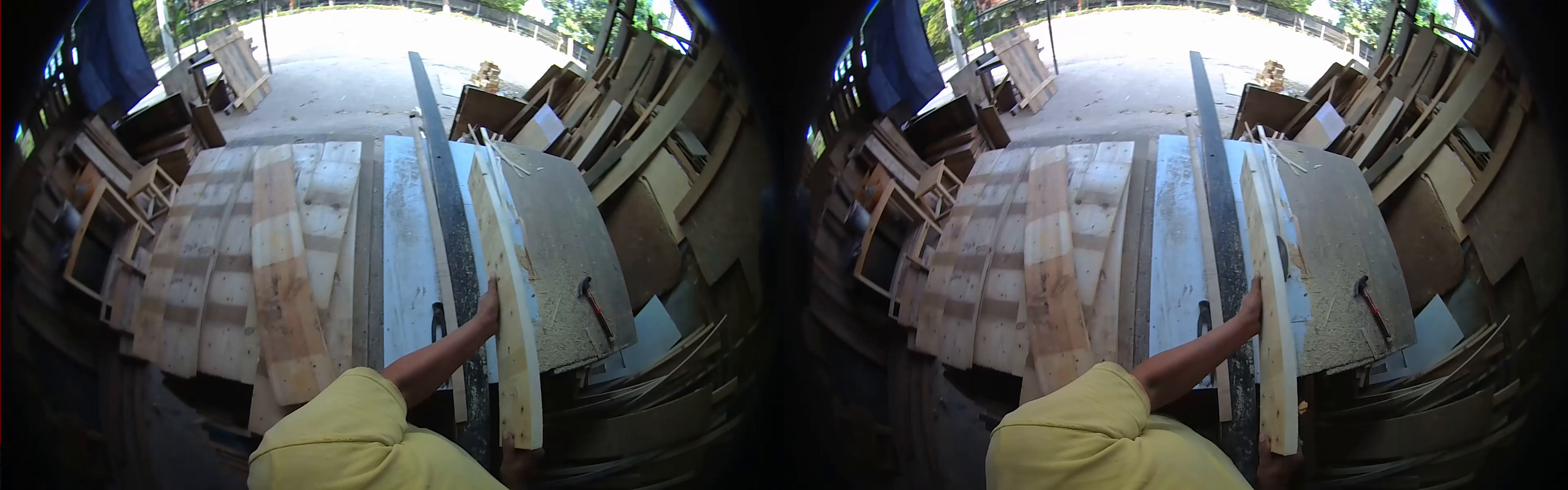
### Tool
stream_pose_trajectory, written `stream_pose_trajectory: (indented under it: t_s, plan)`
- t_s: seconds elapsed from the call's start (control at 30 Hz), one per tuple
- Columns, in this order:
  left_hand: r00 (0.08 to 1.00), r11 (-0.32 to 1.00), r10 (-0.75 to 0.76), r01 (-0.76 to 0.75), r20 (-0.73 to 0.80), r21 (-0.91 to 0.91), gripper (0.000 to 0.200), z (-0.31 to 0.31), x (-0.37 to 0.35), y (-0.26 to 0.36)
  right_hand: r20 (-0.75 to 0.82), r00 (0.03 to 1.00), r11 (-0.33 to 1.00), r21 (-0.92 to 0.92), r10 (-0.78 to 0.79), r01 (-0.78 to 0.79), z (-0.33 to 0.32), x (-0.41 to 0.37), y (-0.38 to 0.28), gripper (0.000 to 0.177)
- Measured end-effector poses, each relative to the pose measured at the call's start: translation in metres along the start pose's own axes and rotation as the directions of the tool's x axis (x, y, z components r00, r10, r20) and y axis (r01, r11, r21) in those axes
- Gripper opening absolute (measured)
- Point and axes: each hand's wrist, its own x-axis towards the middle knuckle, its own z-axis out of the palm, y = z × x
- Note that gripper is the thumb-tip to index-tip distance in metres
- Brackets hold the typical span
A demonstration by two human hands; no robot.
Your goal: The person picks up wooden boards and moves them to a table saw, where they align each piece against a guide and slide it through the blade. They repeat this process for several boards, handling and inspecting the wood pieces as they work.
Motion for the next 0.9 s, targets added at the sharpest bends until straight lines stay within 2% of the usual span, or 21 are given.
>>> stream_pose_trajectory:
  t_s: [0.03,0.1,0.17,0.2,0.27,0.3,0.37,0.4,0.47,0.5,0.57,0.6,0.63,0.67,0.7,0.73,0.77,0.8,0.83,0.87,0.9]
  plan:
    - [1.000,1.000,0.020,-0.020,0.014,0.006,0.068,0.004,-0.008,0.005,0.047,0.998,0.997,-0.059,0.047,-0.044,-0.007,-0.008,0.008,0.044]
    - [0.993,0.993,0.115,-0.115,0.018,0.028,0.069,0.013,-0.023,0.021,0.134,0.990,0.998,0.031,0.045,-0.050,-0.003,-0.012,0.021,0.052]
    - [0.962,0.951,0.273,-0.267,-0.017,0.159,0.073,0.018,-0.039,0.045,-0.064,0.997,0.949,0.315,0.049,-0.027,0.012,-0.013,0.019,0.058]
    - [0.954,0.945,0.299,-0.289,-0.040,0.155,0.073,0.020,-0.052,0.060,-0.033,0.999,0.945,0.326,0.035,-0.022,0.012,-0.012,0.022,0.058]
    - [0.904,0.875,0.427,-0.403,-0.033,0.269,0.081,0.024,-0.084,0.094,0.310,0.949,0.883,0.429,0.052,-0.189,0.009,-0.007,0.029,0.079]
    - [0.891,0.861,0.451,-0.421,-0.047,0.286,0.081,0.023,-0.101,0.109,0.330,0.943,0.873,0.449,0.034,-0.189,0.009,-0.004,0.024,0.079]
    - [0.795,0.739,0.596,-0.490,-0.110,0.462,0.088,0.016,-0.139,0.137,0.473,0.821,0.647,0.741,-0.318,-0.177,0.008,0.003,0.005,0.096]
    - [0.761,0.702,0.641,-0.528,-0.101,0.478,0.089,0.010,-0.156,0.149,0.584,0.725,0.506,0.778,-0.366,-0.372,0.010,0.010,0.008,0.102]
    - [0.690,0.633,0.708,-0.528,-0.149,0.566,0.091,-0.003,-0.197,0.164,0.439,0.765,0.272,0.897,-0.471,-0.348,0.022,0.021,-0.032,0.091]
    - [0.647,0.597,0.736,-0.484,-0.197,0.641,0.091,-0.010,-0.219,0.171,0.459,0.726,0.298,0.888,-0.512,-0.351,0.027,0.034,-0.032,0.090]
    - [0.658,0.591,0.720,-0.415,-0.221,0.691,0.090,-0.034,-0.253,0.185,0.479,0.679,0.320,0.878,-0.556,-0.357,0.038,0.053,-0.045,0.089]
    - [0.674,0.592,0.697,-0.347,-0.245,0.727,0.089,-0.047,-0.261,0.189,0.606,0.637,0.530,0.776,-0.477,-0.341,0.042,0.061,-0.062,0.086]
    - [0.667,0.590,0.704,-0.356,-0.245,0.725,0.089,-0.063,-0.258,0.191,0.709,0.600,0.712,0.632,-0.371,-0.306,0.045,0.067,-0.076,0.083]
    - [0.580,0.587,0.752,-0.371,-0.314,0.720,0.083,-0.087,-0.250,0.192,0.707,0.596,0.714,0.634,-0.380,-0.297,0.055,0.068,-0.088,0.083]
    - [0.486,0.582,0.788,-0.389,-0.378,0.714,0.078,-0.096,-0.252,0.192,0.764,0.560,0.809,0.529,-0.321,-0.258,0.072,0.065,-0.099,0.075]
    - [0.480,0.580,0.793,-0.402,-0.376,0.709,0.078,-0.106,-0.253,0.192,0.811,0.527,0.887,0.412,-0.252,-0.209,0.088,0.062,-0.106,0.068]
    - [0.392,0.562,0.807,-0.275,-0.443,0.780,0.073,-0.110,-0.258,0.191,0.811,0.524,0.891,0.411,-0.259,-0.195,0.103,0.058,-0.110,0.068]
    - [0.293,0.547,0.819,-0.136,-0.494,0.826,0.068,-0.115,-0.263,0.192,0.754,0.632,0.964,0.262,-0.178,-0.040,0.119,0.054,-0.113,0.067]
    - [0.286,0.548,0.821,-0.151,-0.494,0.823,0.068,-0.112,-0.274,0.195,0.665,0.737,0.992,0.083,-0.125,0.094,0.137,0.051,-0.115,0.068]
    - [0.336,0.611,0.771,-0.147,-0.542,0.778,0.067,-0.109,-0.284,0.198,0.665,0.734,0.991,0.081,-0.134,0.108,0.155,0.049,-0.115,0.068]
    - [0.388,0.673,0.711,-0.136,-0.586,0.727,0.066,-0.110,-0.292,0.201,0.657,0.749,0.995,0.101,-0.085,0.024,0.172,0.043,-0.110,0.068]
